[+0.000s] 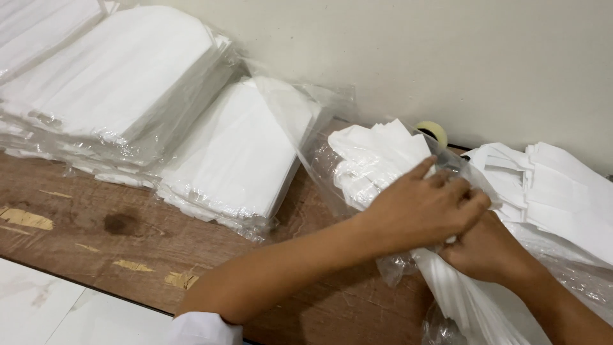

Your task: Folding stacks of white non-woven bags and inserting them into clear plastic packaging for final distribution.

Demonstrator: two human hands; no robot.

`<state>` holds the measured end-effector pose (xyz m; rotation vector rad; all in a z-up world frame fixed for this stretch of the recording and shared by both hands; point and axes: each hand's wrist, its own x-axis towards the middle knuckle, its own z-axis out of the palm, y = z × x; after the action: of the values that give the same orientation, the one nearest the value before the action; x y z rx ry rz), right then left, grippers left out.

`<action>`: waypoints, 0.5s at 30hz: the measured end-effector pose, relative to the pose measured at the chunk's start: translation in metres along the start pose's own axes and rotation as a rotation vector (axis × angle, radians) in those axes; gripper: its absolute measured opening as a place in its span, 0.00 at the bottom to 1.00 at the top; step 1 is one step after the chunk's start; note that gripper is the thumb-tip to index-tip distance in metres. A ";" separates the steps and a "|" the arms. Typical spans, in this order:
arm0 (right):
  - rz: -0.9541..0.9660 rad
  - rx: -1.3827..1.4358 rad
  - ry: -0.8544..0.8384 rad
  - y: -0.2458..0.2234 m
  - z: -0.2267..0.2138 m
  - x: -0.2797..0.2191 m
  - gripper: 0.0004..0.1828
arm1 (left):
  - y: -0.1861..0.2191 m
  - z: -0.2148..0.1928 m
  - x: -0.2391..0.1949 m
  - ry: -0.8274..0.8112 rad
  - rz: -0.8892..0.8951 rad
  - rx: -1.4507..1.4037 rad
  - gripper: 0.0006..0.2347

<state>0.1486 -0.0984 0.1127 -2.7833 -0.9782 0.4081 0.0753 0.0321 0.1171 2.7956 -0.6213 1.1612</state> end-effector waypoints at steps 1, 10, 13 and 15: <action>-0.028 0.049 0.033 0.002 0.007 0.006 0.50 | 0.012 0.007 0.000 0.079 0.010 -0.014 0.09; -0.207 0.287 0.161 -0.031 -0.011 0.026 0.51 | 0.097 0.036 0.001 0.411 0.064 -0.221 0.07; -0.163 0.452 0.214 -0.040 -0.019 0.031 0.50 | 0.119 0.043 -0.009 0.445 0.162 -0.468 0.06; -0.156 0.489 0.256 -0.037 -0.029 0.032 0.50 | 0.110 0.035 -0.011 0.426 0.227 -0.473 0.06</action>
<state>0.1596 -0.0508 0.1423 -2.2374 -0.8844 0.2227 0.0498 -0.0716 0.0723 2.0483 -1.0212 1.3714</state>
